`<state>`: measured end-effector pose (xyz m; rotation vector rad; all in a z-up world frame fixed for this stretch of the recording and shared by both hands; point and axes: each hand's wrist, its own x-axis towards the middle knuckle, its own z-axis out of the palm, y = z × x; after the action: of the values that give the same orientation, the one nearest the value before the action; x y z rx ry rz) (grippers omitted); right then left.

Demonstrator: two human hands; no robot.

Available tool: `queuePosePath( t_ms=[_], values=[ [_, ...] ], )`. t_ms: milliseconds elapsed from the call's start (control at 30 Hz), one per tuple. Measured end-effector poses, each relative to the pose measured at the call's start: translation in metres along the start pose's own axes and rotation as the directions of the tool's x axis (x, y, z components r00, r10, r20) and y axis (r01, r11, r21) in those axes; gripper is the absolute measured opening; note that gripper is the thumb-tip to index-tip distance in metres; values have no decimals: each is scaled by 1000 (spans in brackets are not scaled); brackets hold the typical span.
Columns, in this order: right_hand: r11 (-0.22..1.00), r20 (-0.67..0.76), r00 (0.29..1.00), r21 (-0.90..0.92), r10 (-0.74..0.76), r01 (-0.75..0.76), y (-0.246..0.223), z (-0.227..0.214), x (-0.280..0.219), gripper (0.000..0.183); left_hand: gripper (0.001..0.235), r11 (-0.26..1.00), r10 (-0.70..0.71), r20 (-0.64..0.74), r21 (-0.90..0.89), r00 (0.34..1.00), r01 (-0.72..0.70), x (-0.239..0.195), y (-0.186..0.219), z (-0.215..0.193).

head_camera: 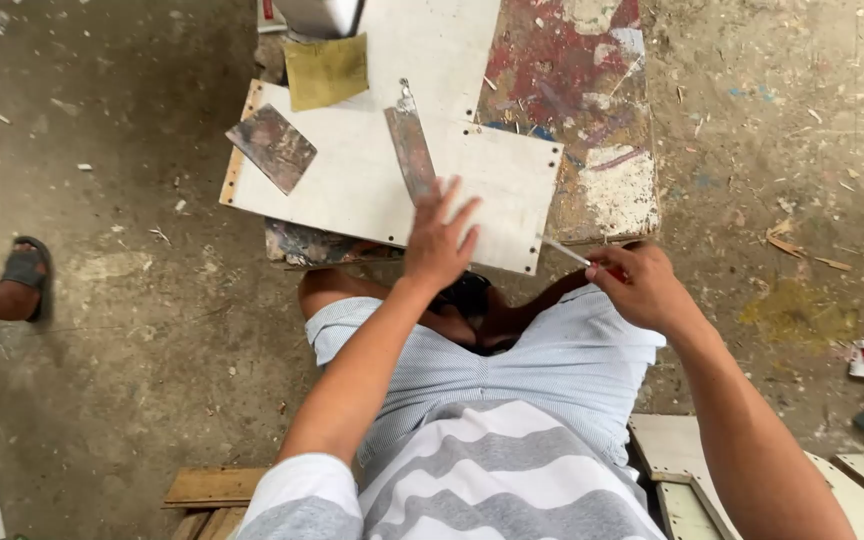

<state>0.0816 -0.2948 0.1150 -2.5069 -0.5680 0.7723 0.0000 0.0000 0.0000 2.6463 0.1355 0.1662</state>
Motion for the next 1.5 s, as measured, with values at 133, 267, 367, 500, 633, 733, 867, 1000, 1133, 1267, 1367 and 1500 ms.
queuePosePath(
  t_ms=[133, 267, 367, 500, 633, 733, 867, 1000, 1133, 1267, 1367, 1500],
  values=[
    [972, 158, 960, -49, 233, -228, -19, -5, -17, 41, 32, 978, 200, 59, -78, 978, -196, -22, 27, 47],
    [962, 191, 945, -120, 264, -244, -18, 1, -14, 43, 34, 960, 257, 99, -142, 961, -242, -32, 26, 74],
    [964, 209, 944, -139, 254, -228, -16, 8, -11, 43, 32, 964, 244, 103, -135, 964, -230, -31, 22, 80],
    [963, 203, 944, -132, 259, -235, -5, 20, -1, 43, 30, 968, 233, 103, -122, 967, -220, -32, 23, 78],
    [949, 204, 937, -198, 284, -245, -13, 19, 1, 42, 31, 968, 226, 90, -132, 970, -213, -33, 23, 80],
    [928, 191, 942, -308, 275, -209, -25, 13, 3, 41, 31, 969, 229, 81, -116, 970, -219, -33, 25, 80],
    [793, 108, 992, -599, -58, 111, -28, 14, 5, 29, 28, 964, 236, 37, -139, 971, -228, -33, 27, 73],
    [610, 210, 964, -746, -165, 267, -40, 18, 11, 25, 24, 961, 237, -55, -135, 970, -242, -36, 34, 70],
    [666, 192, 942, -669, -274, 330, -63, 19, 18, 25, 20, 964, 247, -162, -64, 955, -260, -36, 42, 89],
    [893, -249, 876, -303, -412, 334, -70, 20, 17, 22, 19, 969, 208, -276, -72, 938, -236, -35, 39, 108],
    [945, -483, 849, 118, -214, 305, -71, 40, 11, 24, 19, 968, 213, -313, -60, 926, -243, -35, 35, 112],
    [426, -480, 851, 830, 214, 360, -74, 75, 20, 27, 18, 964, 223, -319, -67, 921, -256, -33, 34, 110]
  ],
)
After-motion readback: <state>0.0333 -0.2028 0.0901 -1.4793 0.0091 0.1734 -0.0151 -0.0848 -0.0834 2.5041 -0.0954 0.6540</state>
